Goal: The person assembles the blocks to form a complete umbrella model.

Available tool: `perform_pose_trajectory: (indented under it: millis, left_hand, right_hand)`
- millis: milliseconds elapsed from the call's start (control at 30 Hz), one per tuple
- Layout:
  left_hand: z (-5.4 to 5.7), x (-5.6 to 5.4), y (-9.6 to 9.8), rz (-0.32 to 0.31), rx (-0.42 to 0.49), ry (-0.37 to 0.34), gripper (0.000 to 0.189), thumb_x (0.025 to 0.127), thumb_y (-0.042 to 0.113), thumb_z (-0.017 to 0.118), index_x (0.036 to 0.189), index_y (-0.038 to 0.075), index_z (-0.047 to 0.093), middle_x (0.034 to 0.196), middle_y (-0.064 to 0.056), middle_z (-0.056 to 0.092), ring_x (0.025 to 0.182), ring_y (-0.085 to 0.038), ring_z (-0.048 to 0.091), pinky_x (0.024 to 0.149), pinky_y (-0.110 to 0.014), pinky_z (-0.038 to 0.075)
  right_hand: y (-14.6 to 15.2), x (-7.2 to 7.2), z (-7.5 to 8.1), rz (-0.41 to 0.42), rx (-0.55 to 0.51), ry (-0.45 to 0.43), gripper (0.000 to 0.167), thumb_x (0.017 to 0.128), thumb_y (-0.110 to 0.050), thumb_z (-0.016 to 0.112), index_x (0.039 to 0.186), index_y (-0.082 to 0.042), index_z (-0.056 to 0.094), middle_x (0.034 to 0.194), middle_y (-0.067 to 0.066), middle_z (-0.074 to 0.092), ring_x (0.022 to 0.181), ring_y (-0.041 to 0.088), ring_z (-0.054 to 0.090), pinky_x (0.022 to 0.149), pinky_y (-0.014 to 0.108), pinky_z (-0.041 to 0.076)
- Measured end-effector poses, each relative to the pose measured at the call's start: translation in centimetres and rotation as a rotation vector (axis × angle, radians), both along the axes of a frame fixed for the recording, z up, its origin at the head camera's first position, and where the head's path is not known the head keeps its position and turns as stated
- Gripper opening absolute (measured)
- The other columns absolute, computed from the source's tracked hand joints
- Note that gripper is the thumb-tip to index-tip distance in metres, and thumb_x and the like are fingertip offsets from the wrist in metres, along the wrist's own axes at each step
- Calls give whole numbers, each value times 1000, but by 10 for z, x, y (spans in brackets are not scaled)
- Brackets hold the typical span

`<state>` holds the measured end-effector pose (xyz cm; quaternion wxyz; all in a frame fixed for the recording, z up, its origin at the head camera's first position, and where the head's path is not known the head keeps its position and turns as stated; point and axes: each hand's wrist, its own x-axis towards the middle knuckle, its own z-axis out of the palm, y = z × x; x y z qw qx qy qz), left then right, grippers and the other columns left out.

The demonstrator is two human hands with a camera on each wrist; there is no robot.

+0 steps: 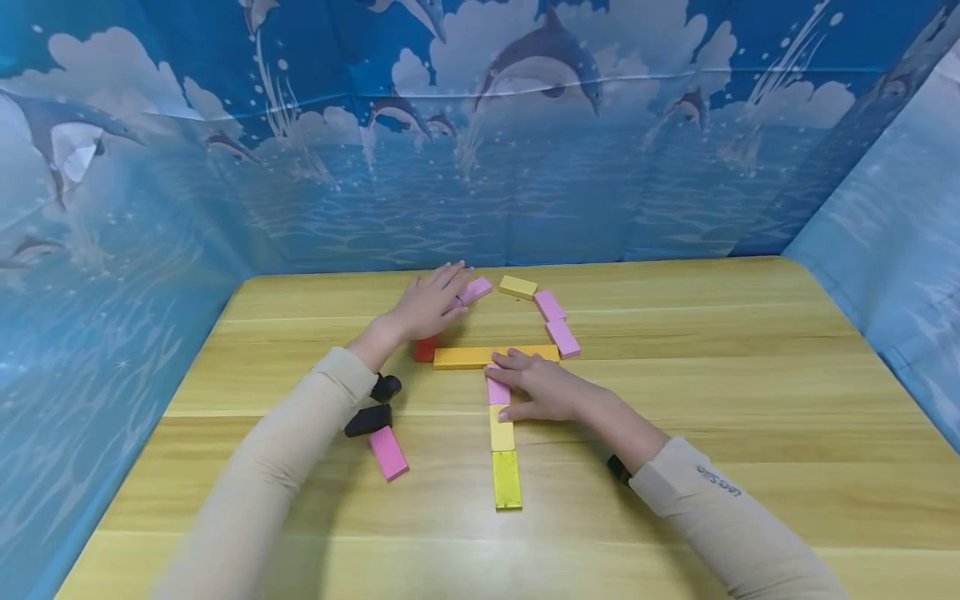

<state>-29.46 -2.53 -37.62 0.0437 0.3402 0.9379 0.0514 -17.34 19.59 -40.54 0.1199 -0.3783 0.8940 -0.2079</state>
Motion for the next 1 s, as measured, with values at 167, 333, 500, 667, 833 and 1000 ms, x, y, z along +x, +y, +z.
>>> perform_pose_trajectory:
  millis: [167,333,500,667,833,1000]
  left_hand:
    - [8,10,-31,-4,2,9,63,99,36,42,151,15,13,156,-7,9,142,-26,8,106,-60,13]
    - [12,23,-57,0,-9,-2,65,99,36,43,151,14,12,156,-7,9,141,-28,9,106,-61,10]
    - [8,33,-76,0,-38,-45,66,98,39,44,150,12,15,155,-9,14,141,-29,11,105,-62,11]
    - [-5,34,-76,-10,-42,-96,64,98,43,41,150,13,18,155,-6,15,141,-29,14,105,-62,13]
    - [-16,29,-64,-20,-20,-139,62,99,45,37,150,17,19,155,-5,16,140,-27,15,105,-62,12]
    - [-21,24,-49,-10,-7,-176,61,99,46,35,150,18,19,155,-4,15,140,-28,15,106,-60,13]
  right_hand:
    - [0,0,1,-7,2,-7,68,86,-39,64,140,-4,42,147,18,31,136,40,21,103,58,23]
    - [0,0,2,-9,-8,-28,69,86,-38,65,141,-4,41,148,18,30,136,40,20,105,58,21]
    - [-1,1,2,-4,-8,-31,69,86,-38,65,141,-5,40,148,17,30,137,39,20,104,58,21]
    - [0,2,1,-5,-10,-29,69,86,-38,65,141,-5,40,148,17,30,137,39,20,104,58,22]
    - [1,1,1,0,-15,-25,69,86,-39,64,141,-5,40,147,18,31,136,40,20,104,58,22]
    - [0,1,2,-1,-16,-31,68,87,-39,64,141,-5,40,147,17,31,136,39,20,104,58,22]
